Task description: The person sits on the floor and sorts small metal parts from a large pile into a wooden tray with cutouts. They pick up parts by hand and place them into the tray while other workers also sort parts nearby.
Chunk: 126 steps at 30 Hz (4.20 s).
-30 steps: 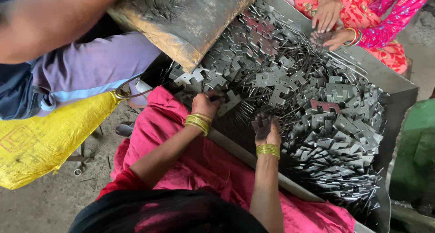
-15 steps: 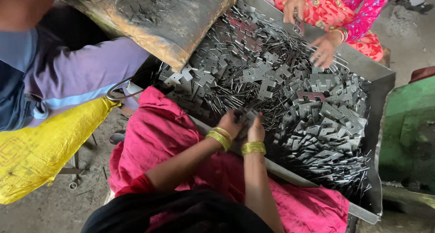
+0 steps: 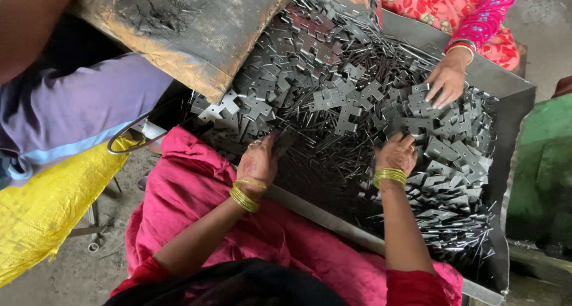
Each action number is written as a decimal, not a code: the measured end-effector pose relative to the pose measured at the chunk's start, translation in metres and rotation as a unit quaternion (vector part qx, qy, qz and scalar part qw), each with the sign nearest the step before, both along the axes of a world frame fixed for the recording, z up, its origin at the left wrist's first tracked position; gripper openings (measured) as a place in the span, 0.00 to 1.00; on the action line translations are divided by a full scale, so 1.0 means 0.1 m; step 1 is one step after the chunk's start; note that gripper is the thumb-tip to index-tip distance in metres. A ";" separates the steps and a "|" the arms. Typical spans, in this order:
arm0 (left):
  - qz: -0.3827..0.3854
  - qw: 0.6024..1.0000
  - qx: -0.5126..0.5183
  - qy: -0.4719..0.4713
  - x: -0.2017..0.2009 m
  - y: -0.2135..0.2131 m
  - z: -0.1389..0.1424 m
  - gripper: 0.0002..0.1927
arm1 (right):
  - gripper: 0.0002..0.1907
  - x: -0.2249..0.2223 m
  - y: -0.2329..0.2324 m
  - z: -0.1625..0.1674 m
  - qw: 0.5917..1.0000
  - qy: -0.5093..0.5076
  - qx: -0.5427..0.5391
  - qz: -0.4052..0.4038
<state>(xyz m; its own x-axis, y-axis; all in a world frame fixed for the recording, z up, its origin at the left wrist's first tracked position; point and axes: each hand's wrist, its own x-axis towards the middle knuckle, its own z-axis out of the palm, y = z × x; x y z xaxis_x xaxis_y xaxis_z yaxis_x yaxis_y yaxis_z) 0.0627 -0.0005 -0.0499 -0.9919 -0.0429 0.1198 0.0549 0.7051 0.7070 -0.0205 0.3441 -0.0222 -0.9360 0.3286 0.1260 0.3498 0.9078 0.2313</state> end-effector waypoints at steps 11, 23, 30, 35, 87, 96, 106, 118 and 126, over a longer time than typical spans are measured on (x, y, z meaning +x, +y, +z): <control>0.148 0.958 0.243 0.046 -0.44 -0.26 0.16 0.23 | 0.19 0.46 -0.15 -0.14 0.991 0.094 -0.042 0.090; 0.406 0.910 -0.051 0.070 -1.99 -1.42 0.93 0.42 | 0.17 0.67 -0.20 -0.03 0.961 0.054 -0.200 0.186; -0.086 0.973 -0.193 0.088 -0.81 0.10 0.05 0.09 | 0.25 0.27 -0.35 -0.37 0.924 -0.126 -0.042 0.358; -0.131 0.924 -0.353 0.064 -0.90 0.71 -0.44 0.13 | 0.16 0.66 -0.22 -0.17 0.825 0.011 -0.505 0.254; 0.069 0.976 0.203 0.031 -0.88 -0.28 0.02 0.18 | 0.21 0.61 -0.36 -0.02 0.962 -0.080 -0.030 0.261; 0.296 0.946 -0.094 0.094 -2.73 -0.88 1.18 0.11 | 0.15 0.92 -0.89 -0.29 0.795 -0.064 -0.479 0.366; -0.078 0.951 -0.201 0.221 -1.49 -0.12 0.51 0.15 | 0.32 0.64 -1.16 -0.71 0.964 -0.048 -0.260 0.005; -0.064 0.982 0.044 0.171 -0.94 0.30 0.11 0.12 | 0.20 0.76 -1.01 -0.80 0.789 0.048 -0.578 0.202; 0.089 0.914 -0.379 0.114 -1.02 -0.26 -0.12 0.17 | 0.21 0.71 -1.40 -0.69 0.712 0.063 -0.690 0.115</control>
<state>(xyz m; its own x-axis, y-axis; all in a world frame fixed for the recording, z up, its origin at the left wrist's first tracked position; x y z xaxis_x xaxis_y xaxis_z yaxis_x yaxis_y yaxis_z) -0.0398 -0.0262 -0.0621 -0.9230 -0.0205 0.3842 -0.0235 0.9997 -0.0031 0.0504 0.2039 -0.0908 -0.9949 0.0618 -0.0803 0.0944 0.2768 -0.9563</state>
